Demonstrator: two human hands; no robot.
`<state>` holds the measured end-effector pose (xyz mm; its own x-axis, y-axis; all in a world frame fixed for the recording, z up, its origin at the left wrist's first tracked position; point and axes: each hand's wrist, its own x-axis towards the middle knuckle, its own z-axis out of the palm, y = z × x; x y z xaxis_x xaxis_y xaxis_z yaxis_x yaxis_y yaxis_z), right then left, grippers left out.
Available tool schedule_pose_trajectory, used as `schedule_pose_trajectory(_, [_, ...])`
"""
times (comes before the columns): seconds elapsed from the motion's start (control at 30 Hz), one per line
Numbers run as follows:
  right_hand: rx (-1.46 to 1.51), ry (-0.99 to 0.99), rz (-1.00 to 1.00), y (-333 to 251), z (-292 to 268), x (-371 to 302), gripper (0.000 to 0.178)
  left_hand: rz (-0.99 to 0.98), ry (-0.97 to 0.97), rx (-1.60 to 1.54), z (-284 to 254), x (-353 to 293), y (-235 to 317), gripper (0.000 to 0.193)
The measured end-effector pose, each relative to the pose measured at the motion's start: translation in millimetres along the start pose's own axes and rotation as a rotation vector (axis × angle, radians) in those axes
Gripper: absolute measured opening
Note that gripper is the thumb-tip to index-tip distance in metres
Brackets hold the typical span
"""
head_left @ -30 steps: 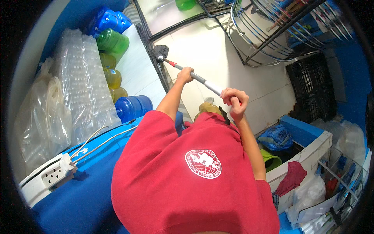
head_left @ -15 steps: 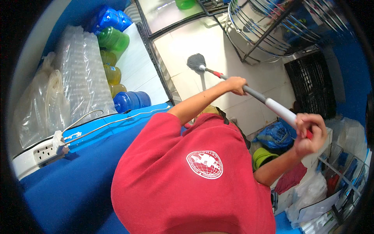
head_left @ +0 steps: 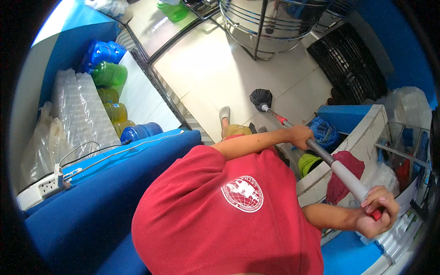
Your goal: The person mops a tiled floor in a small room using a long-handled mop. They move the mop back and forth across the floor, navigating around stacked water bottles, a metal rack, and a washing machine.
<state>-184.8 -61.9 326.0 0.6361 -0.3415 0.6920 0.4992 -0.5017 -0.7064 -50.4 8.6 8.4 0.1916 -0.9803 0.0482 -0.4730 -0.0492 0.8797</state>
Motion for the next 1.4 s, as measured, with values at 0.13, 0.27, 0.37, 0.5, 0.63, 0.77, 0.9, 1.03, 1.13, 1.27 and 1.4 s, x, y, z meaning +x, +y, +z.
schedule_pose_trajectory(0.13, [-0.062, -0.057, -0.044, -9, -4, -19, 0.024, 0.044, -0.089, 0.119, 2, -6, -6, 0.021])
schedule_pose_trajectory(0.27, [-0.060, -0.054, 0.009, 1, 4, -29, 0.025, -0.003, -0.040, 0.130, -18, -20, -23, 0.019])
schedule_pose_trajectory(0.37, [0.020, -0.033, 0.034, 30, 24, -32, 0.024, -0.140, 0.037, 0.210, -46, -31, -49, 0.019])
schedule_pose_trajectory(0.5, [0.401, -0.109, 0.110, 82, 72, -47, 0.022, -0.372, 0.113, 0.278, -92, -57, -100, 0.021])
schedule_pose_trajectory(0.63, [0.352, -0.186, 0.271, 140, 121, -54, 0.029, -0.458, 0.378, 0.174, -138, -85, -143, 0.030])
schedule_pose_trajectory(0.77, [0.373, -0.208, 0.385, 209, 192, -54, 0.029, -0.502, 0.598, 0.211, -176, -107, -173, 0.046])
schedule_pose_trajectory(0.9, [0.325, -0.279, 0.375, 276, 289, -60, 0.026, -0.576, 0.707, 0.282, -213, -126, -201, 0.057])
schedule_pose_trajectory(1.03, [0.373, -0.156, 0.490, 304, 370, -66, 0.025, -0.591, 0.799, 0.064, -245, -142, -224, 0.059])
schedule_pose_trajectory(1.13, [0.319, -0.210, 0.519, 300, 391, -60, 0.023, -0.687, 0.804, 0.094, -263, -154, -237, 0.057])
schedule_pose_trajectory(1.27, [0.256, -0.348, 0.374, 271, 371, -49, 0.021, -0.577, 0.740, 0.072, -269, -166, -242, 0.054])
schedule_pose_trajectory(1.4, [0.268, -0.488, 0.342, 220, 324, -32, 0.016, -0.522, 0.711, 0.097, -251, -158, -230, 0.042])
